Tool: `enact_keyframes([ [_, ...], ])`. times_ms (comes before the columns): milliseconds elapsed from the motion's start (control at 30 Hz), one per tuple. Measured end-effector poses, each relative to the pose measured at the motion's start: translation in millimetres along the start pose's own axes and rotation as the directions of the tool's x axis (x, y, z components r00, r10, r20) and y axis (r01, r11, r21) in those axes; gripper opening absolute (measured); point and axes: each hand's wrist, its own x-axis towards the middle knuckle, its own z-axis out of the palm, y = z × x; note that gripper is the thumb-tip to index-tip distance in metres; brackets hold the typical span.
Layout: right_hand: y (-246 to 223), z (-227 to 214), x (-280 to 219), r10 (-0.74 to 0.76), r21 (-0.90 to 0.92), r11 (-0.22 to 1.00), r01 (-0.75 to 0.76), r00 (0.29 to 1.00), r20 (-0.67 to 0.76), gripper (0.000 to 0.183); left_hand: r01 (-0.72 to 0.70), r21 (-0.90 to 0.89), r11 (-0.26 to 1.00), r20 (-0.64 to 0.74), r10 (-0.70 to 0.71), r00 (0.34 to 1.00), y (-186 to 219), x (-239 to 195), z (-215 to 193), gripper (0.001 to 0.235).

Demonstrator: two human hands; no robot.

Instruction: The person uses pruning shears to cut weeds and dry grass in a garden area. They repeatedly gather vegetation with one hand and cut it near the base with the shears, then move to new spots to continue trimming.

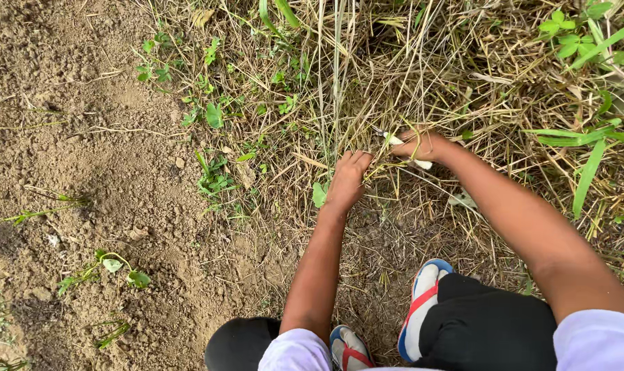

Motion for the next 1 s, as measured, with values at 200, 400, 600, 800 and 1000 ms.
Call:
enact_keyframes([
  [200,-9,7,24,0.148,0.117,0.979,-0.168,0.975,0.163,0.073,0.038,-0.021,0.999,0.032,-0.037,0.999,-1,-2,-2,0.071],
  [400,-10,3,2,0.106,0.008,0.994,-0.106,0.99,-0.088,0.07,0.034,0.022,0.999,0.034,-0.035,0.999,-15,8,-21,0.066],
  [600,-34,-26,-88,0.191,0.326,0.92,-0.219,0.975,0.117,0.057,0.36,-0.91,0.204,0.234,-0.464,0.854,-34,18,-17,0.016],
  [800,-32,-47,-128,0.14,0.577,0.766,-0.284,0.949,0.281,0.051,0.621,-0.138,0.772,-0.02,-0.629,0.777,-51,50,-5,0.031],
  [1000,-19,-41,-130,0.2,0.594,0.708,-0.381,0.916,0.349,0.055,0.612,0.38,0.693,0.313,-0.719,0.62,-37,77,3,0.074],
])
